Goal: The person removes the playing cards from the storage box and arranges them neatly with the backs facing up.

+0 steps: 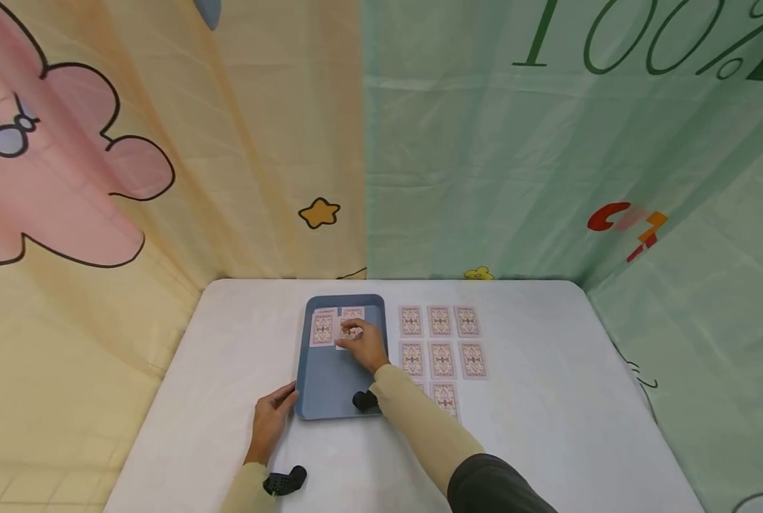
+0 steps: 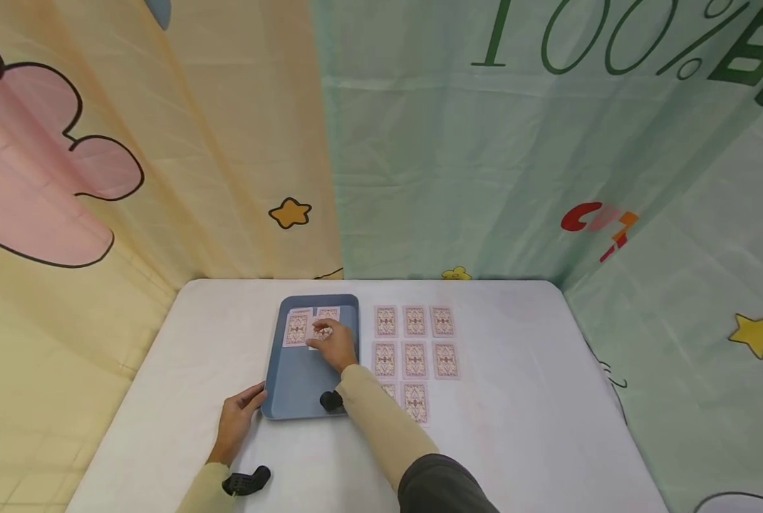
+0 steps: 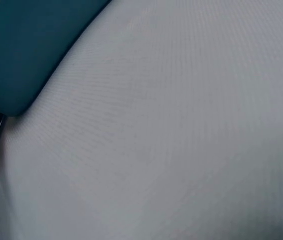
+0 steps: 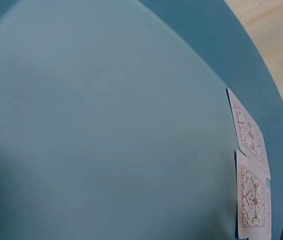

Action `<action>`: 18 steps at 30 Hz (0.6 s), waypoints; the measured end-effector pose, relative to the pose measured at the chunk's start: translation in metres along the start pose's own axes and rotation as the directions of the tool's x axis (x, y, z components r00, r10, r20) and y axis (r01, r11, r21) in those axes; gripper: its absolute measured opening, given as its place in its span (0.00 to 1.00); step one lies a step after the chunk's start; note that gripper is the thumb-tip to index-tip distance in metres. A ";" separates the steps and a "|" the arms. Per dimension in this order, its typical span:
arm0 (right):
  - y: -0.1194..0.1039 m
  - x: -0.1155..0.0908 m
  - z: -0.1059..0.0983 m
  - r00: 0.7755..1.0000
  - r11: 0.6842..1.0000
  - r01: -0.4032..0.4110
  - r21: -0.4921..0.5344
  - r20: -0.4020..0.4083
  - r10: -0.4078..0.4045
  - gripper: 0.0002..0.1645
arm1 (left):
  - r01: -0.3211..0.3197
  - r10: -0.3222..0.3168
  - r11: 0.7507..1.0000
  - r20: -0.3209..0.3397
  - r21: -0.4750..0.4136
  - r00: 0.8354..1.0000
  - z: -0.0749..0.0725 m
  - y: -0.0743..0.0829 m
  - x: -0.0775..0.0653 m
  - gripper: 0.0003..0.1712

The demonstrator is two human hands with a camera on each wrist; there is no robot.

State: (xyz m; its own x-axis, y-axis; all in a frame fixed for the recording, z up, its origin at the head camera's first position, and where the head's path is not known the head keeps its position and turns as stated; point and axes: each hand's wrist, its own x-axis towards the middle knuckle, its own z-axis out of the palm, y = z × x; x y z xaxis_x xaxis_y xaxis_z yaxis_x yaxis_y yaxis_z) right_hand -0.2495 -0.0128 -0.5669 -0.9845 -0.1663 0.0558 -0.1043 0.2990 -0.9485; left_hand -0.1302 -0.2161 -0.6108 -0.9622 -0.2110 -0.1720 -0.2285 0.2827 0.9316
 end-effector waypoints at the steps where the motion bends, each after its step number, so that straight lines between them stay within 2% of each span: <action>1: 0.000 0.002 0.001 1.000 1.000 -0.001 0.002 -0.002 0.001 0.20 | -0.005 0.005 1.000 -0.002 -0.007 1.000 0.000 0.000 0.000 0.20; 9: 0.003 0.019 0.009 0.999 0.999 -0.035 -0.014 -0.007 0.035 0.21 | -0.044 0.044 0.999 -0.014 -0.019 0.999 0.002 -0.004 0.001 0.20; 18: 0.009 0.033 0.017 1.000 0.998 -0.016 -0.065 -0.004 0.016 0.21 | -0.028 0.028 0.999 -0.004 -0.035 1.000 0.000 -0.002 0.000 0.20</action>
State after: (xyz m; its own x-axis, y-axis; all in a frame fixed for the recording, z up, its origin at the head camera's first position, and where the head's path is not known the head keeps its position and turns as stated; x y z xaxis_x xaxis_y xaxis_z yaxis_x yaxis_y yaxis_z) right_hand -0.2807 -0.0312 -0.5789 -0.9866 -0.1578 0.0417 -0.0971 0.3618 -0.9272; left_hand -0.1294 -0.2166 -0.6131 -0.9677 -0.2068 -0.1444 -0.1959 0.2559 0.9466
